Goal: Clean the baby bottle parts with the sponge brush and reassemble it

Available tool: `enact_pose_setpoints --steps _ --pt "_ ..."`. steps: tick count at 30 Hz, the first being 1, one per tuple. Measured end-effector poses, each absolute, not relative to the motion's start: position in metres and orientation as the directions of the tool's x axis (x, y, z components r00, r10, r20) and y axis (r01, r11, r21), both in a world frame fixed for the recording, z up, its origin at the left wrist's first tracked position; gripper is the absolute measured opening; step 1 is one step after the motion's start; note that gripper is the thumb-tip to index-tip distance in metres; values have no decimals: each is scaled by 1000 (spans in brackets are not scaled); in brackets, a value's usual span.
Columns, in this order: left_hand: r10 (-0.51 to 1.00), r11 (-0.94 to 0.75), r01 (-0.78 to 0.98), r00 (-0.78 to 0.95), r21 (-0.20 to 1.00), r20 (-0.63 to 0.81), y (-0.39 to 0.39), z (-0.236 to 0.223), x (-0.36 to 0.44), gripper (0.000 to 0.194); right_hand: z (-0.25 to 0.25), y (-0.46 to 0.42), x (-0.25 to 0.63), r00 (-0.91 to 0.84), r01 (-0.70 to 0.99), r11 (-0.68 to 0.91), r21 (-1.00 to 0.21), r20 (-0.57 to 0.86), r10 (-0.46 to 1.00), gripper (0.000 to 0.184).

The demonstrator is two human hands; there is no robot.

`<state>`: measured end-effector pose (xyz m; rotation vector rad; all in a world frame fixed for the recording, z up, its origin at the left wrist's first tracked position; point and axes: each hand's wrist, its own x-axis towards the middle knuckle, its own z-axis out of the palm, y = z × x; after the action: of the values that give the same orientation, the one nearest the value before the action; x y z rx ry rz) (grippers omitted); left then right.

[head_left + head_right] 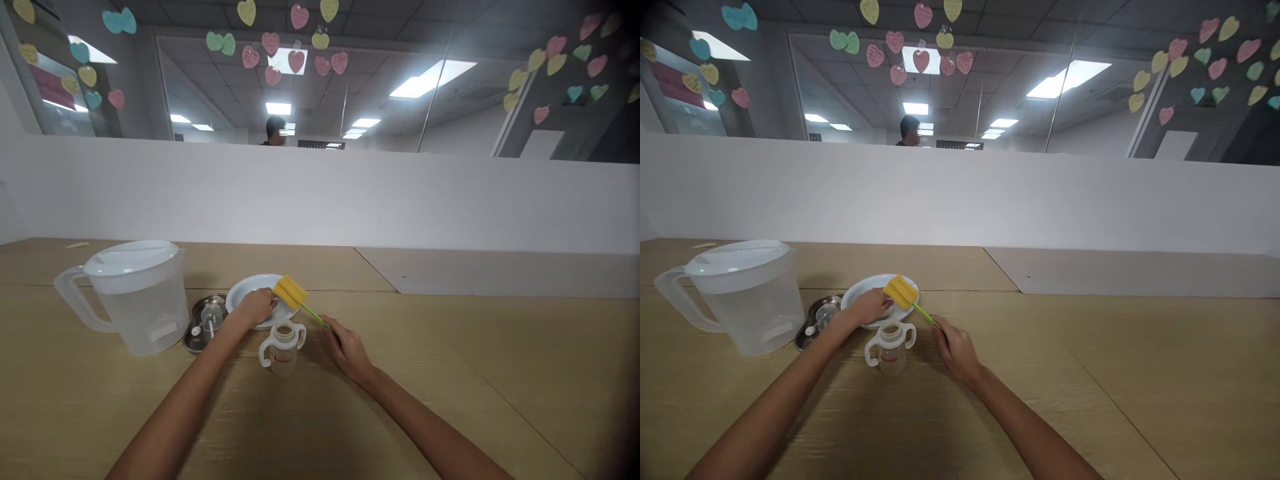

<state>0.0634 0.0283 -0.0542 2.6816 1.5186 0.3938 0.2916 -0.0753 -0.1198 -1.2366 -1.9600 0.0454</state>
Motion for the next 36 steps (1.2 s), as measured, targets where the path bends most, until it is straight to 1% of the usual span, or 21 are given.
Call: enact_pose_setpoints --steps 3,5,11,14,17,19,21,23,25,27,29,32,36 --pt "854 -516 836 487 187 184 29 -62 70 23 -122 -75 292 -185 750 508 -424 602 777 34" --pt "858 -508 836 472 208 203 31 -60 66 21 -122 -74 293 -185 751 510 -420 607 773 34" --pt "831 -546 787 465 287 305 29 -36 54 25 -120 -74 292 -147 765 474 -436 599 788 35" --pt "796 -589 718 439 370 416 22 -19 50 23 -120 -72 291 -165 784 461 -417 576 801 35" --pt "742 -629 635 321 448 588 8 -5 42 21 -120 -70 291 -185 788 458 -411 551 814 35" --pt "703 -636 614 211 467 679 -5 -3 31 24 -120 -68 292 -151 787 436 -437 548 823 34" --pt "662 -623 637 118 455 740 -18 -12 16 28 -120 -66 292 -114 788 411 -459 547 829 35" --pt "640 -578 703 77 414 764 -28 -30 -4 30 -120 -65 292 -107 790 402 -462 542 834 35" --pt "663 -512 773 80 373 744 -33 -54 -25 32 -121 -65 292 -125 793 410 -451 539 833 36" --pt "738 -460 810 121 364 664 -33 -78 -43 33 -121 -65 292 -154 790 433 -433 543 825 36" --pt "813 -410 819 129 402 567 -29 -95 -55 34 -121 -65 292 -173 787 449 -424 546 820 36" --pt "875 -360 824 136 438 464 -17 -106 -61 30 -120 -65 292 -167 787 441 -431 540 825 36" --pt "883 -366 799 136 477 450 -4 -107 -58 28 -119 -65 293 -158 785 437 -439 541 826 36"
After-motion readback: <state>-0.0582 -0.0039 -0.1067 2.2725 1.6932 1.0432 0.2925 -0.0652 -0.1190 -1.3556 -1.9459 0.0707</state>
